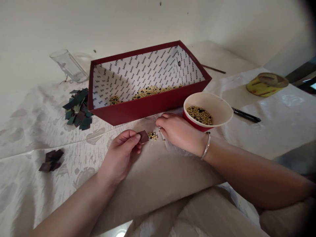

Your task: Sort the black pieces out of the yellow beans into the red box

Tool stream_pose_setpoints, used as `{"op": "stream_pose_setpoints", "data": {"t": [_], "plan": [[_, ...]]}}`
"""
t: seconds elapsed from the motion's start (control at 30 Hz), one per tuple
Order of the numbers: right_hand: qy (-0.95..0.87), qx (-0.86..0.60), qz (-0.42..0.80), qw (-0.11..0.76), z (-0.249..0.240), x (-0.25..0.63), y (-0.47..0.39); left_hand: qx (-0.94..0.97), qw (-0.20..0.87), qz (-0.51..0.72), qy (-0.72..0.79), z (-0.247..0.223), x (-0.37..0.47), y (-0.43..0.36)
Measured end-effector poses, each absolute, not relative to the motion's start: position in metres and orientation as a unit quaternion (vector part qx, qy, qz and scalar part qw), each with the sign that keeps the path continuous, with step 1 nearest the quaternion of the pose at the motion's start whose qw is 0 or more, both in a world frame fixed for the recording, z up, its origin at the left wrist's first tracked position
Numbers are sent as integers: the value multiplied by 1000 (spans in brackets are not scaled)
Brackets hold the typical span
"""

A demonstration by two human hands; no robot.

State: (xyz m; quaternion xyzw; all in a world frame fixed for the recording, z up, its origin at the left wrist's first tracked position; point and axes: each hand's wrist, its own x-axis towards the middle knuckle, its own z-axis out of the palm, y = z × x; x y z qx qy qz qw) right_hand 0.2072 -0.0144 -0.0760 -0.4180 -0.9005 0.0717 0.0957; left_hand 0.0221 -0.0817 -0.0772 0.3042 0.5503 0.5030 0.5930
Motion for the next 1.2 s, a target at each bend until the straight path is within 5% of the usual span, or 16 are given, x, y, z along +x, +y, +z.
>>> {"op": "stream_pose_setpoints", "data": {"t": [0.23, 0.5, 1.2], "plan": [[-890, -439, 95, 75, -74, 203, -12, 329, 582, 499, 551, -77, 23, -82], [-858, -330, 148, 364, -73, 199, -26, 331, 596, 503, 532, -76, 23, -82], [-905, -287, 13, 315, -77, 187, -45, 317, 605, 496, 535, -72, 24, -83]]}}
